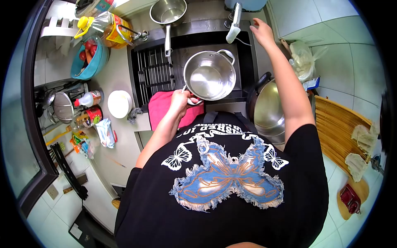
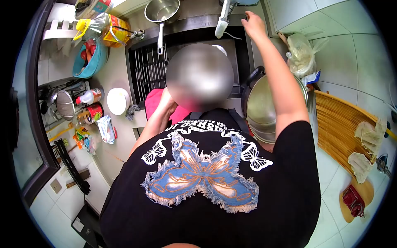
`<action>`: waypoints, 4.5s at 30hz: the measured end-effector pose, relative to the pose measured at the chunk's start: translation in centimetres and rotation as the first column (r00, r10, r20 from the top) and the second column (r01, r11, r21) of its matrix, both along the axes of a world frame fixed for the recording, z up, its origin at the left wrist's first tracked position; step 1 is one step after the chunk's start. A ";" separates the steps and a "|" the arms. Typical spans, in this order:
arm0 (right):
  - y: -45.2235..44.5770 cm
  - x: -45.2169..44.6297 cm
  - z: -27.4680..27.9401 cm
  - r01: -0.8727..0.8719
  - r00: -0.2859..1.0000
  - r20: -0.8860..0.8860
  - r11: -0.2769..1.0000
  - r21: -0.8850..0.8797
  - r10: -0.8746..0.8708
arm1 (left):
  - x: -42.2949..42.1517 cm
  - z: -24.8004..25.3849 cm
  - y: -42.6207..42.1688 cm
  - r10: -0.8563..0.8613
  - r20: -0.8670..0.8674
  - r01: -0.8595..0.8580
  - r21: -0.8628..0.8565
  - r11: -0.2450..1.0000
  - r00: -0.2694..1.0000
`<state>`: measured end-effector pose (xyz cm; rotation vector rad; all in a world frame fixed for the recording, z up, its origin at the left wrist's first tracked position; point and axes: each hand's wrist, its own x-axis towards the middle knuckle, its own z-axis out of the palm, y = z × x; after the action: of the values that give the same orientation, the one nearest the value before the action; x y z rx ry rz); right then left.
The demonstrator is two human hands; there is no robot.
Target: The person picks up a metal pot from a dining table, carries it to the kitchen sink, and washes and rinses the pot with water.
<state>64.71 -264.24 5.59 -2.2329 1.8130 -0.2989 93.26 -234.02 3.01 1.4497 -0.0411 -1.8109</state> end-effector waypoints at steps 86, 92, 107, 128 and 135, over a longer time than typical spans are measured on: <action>18.1 10.6 7.0 -0.436 0.708 0.691 0.679 0.591 -0.147 | 3.9 -9.4 24.4 0.340 0.229 -0.375 0.130 0.918 0.912; 12.1 16.7 11.1 -0.482 0.570 0.777 0.657 0.579 -0.267 | 2.7 -7.2 23.0 0.364 0.420 -0.448 0.119 0.886 0.831; -24.1 34.4 19.8 -0.290 0.956 -0.176 0.856 -0.428 0.236 | 1.1 -10.7 23.8 0.120 0.788 -0.279 0.068 0.958 0.605; -32.0 37.2 23.0 0.013 0.948 0.312 0.985 0.174 -0.067 | 0.0 -8.9 22.2 0.191 0.851 -0.384 0.013 0.923 0.488; -31.6 37.0 23.0 0.013 0.986 0.167 1.000 0.015 -0.015 | -0.1 -11.9 23.4 0.294 0.801 -0.404 -0.071 0.912 0.521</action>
<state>101.68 -295.80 28.63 -2.1171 1.7387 -0.4611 93.21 -210.60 -8.91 2.0929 -0.0821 -0.7122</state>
